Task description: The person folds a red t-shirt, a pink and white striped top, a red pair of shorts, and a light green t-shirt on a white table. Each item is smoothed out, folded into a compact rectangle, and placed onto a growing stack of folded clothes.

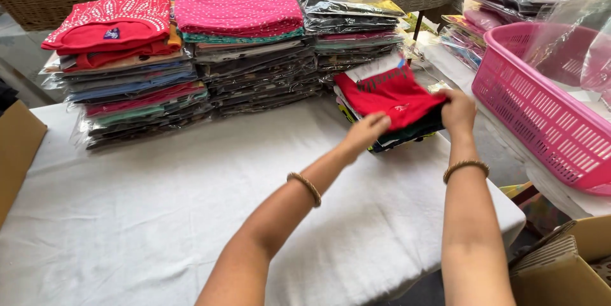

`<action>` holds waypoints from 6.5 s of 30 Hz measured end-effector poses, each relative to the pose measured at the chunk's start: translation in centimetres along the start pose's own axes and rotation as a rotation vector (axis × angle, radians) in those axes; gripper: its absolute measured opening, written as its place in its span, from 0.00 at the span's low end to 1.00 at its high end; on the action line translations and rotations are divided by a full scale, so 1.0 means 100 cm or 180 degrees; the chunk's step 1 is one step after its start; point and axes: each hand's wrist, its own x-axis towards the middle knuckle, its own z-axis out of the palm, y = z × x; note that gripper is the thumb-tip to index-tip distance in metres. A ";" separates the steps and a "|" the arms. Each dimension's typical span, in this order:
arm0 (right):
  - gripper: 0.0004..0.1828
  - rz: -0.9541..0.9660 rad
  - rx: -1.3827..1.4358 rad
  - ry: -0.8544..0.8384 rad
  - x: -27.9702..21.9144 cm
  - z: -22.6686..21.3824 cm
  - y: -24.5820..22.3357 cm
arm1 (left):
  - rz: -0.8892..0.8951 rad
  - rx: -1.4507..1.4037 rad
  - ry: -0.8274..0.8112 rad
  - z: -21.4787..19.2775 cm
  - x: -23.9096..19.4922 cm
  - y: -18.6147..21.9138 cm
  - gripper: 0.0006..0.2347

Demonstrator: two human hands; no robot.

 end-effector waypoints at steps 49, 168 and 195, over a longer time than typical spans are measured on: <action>0.14 -0.1545 0.1599 -0.0935 -0.025 -0.032 -0.366 | -0.1069 0.3213 0.6111 -0.521 -0.511 0.250 0.16; 0.03 -0.1629 0.1684 0.0456 0.019 -0.140 -0.325 | 0.2329 0.1431 0.0654 -0.224 -0.085 0.217 0.27; 0.26 -0.1961 0.0570 -0.2203 -0.161 0.176 -0.461 | 0.0016 0.2799 0.1459 -0.441 -0.275 -0.056 0.24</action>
